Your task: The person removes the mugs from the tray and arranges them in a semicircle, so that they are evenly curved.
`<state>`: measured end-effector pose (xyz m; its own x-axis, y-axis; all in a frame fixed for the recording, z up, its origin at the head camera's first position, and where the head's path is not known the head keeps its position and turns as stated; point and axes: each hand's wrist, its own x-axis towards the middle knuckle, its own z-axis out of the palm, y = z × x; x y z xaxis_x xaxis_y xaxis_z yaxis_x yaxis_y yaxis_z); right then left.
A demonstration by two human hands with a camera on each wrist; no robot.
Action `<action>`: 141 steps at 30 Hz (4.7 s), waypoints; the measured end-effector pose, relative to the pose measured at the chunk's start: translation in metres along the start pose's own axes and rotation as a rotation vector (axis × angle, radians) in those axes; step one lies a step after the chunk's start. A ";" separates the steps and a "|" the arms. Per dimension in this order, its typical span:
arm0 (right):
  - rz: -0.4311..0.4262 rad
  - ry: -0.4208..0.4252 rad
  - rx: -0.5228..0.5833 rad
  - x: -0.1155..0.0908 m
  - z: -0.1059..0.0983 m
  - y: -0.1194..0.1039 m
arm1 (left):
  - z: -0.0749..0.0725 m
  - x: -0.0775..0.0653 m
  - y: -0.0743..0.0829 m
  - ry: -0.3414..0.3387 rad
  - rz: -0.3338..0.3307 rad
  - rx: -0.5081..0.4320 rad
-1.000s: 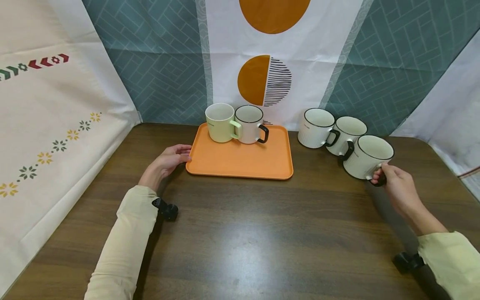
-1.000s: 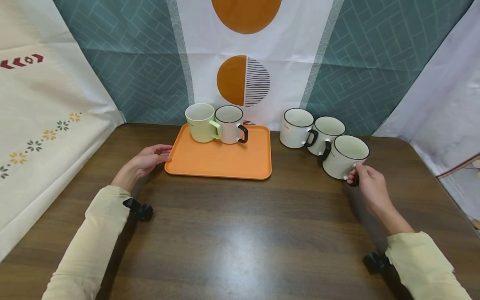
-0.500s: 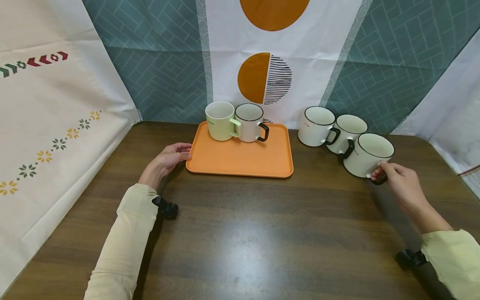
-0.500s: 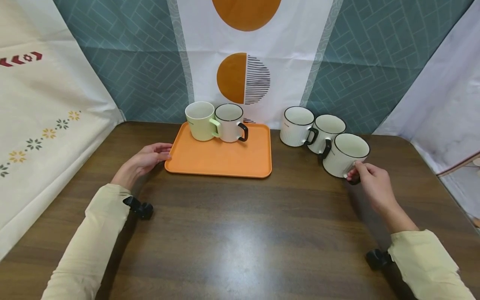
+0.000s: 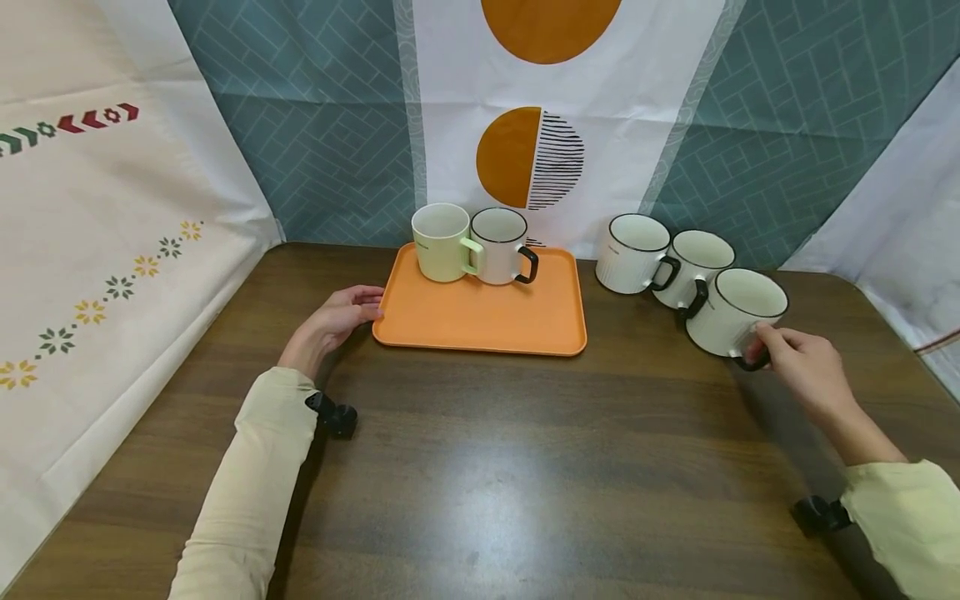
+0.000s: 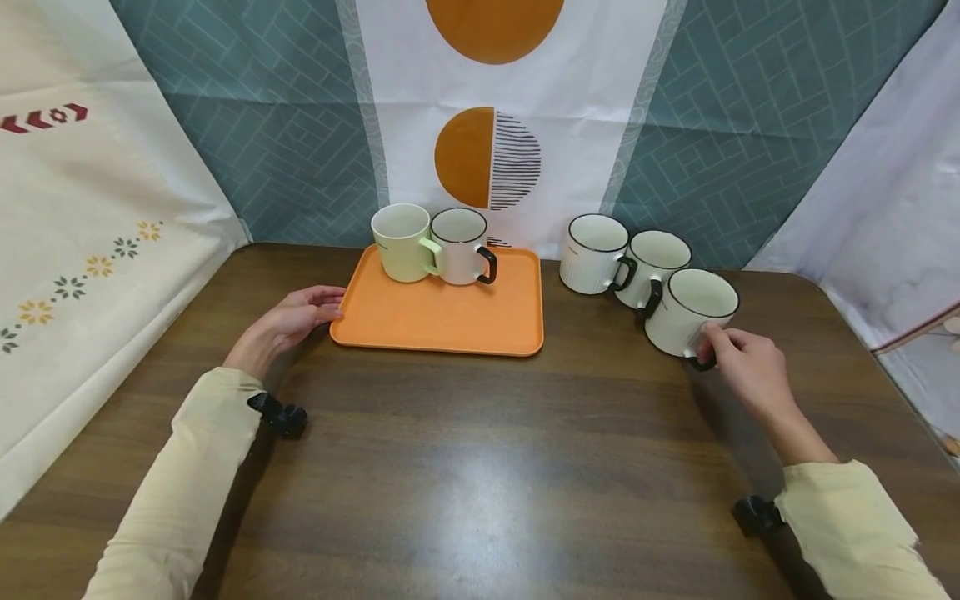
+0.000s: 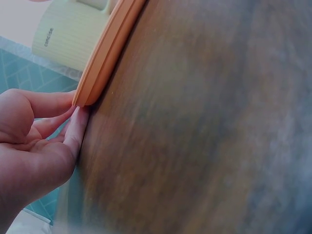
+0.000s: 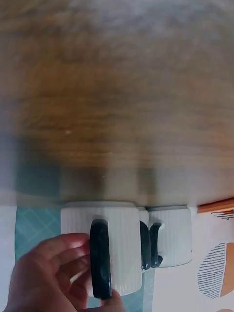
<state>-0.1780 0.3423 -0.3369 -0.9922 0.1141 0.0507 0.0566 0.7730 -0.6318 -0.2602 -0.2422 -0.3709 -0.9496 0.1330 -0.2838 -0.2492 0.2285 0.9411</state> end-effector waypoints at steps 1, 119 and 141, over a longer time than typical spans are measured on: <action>0.011 0.013 -0.011 0.000 -0.002 0.000 | 0.001 0.000 0.000 0.001 0.001 0.000; -0.148 -0.226 0.686 0.089 0.145 -0.170 | 0.000 0.003 -0.006 -0.017 0.047 0.011; -0.231 -0.125 0.671 0.037 0.085 -0.142 | 0.000 0.000 -0.002 -0.029 0.051 0.006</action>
<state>-0.2327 0.1836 -0.3107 -0.9782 -0.1090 0.1770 -0.1970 0.2144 -0.9567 -0.2600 -0.2425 -0.3732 -0.9552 0.1721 -0.2407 -0.1995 0.2265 0.9534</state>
